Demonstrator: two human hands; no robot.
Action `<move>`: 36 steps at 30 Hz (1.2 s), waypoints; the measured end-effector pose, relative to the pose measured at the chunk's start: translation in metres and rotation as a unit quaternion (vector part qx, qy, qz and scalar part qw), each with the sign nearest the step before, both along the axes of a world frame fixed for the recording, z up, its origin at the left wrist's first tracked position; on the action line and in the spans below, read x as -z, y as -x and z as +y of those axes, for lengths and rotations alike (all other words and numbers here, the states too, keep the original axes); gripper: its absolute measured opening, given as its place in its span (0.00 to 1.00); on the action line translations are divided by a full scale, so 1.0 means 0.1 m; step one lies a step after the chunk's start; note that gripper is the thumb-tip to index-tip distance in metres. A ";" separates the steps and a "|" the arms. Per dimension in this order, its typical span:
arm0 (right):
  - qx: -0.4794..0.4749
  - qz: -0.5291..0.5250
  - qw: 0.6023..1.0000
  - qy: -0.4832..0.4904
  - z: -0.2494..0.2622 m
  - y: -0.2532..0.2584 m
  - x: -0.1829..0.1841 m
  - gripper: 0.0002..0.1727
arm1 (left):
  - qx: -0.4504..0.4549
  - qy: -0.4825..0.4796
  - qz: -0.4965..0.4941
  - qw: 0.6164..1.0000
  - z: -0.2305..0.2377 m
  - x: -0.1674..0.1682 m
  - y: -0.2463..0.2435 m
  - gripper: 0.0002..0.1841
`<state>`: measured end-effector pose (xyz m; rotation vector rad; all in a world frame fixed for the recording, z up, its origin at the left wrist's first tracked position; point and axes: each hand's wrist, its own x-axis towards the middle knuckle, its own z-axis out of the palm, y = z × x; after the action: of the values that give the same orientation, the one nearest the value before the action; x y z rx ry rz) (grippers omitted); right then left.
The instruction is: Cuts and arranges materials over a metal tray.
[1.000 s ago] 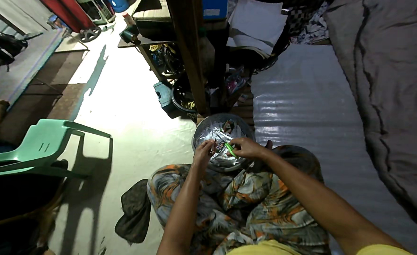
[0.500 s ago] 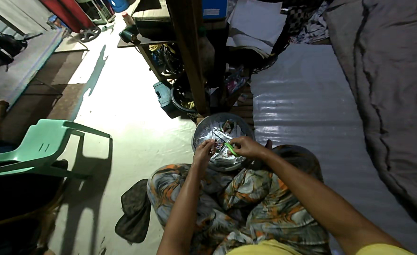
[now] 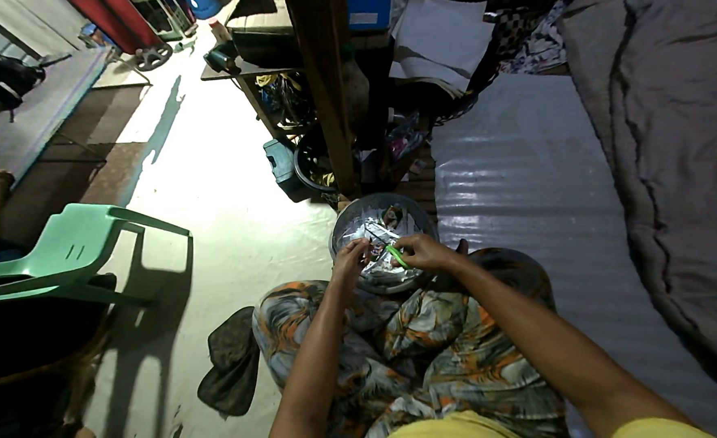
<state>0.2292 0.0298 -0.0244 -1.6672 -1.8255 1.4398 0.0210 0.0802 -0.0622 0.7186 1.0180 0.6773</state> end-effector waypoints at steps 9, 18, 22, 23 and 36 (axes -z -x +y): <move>-0.018 -0.011 1.000 0.010 0.00 0.01 -0.01 0.23 | 0.005 -0.009 0.007 1.000 0.00 0.01 0.01 0.08; 0.002 -0.028 1.000 0.007 0.00 0.03 -0.06 0.22 | 0.006 -0.001 0.019 1.000 0.00 -0.01 0.00 0.08; 0.017 -0.027 0.999 0.002 0.02 0.02 -0.05 0.22 | 0.017 -0.016 0.032 0.999 -0.01 -0.01 0.00 0.08; 0.019 -0.025 0.999 0.000 0.02 0.02 -0.05 0.22 | 0.017 -0.015 0.034 0.999 -0.02 -0.02 0.00 0.08; 0.011 -0.014 1.000 0.019 0.02 0.02 -0.03 0.24 | 0.005 -0.001 0.017 1.000 -0.01 0.00 0.01 0.08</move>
<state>0.2275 0.0317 -0.0212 -1.7274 -1.7997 1.4593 0.0203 0.0795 -0.0626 0.7382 1.0447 0.6602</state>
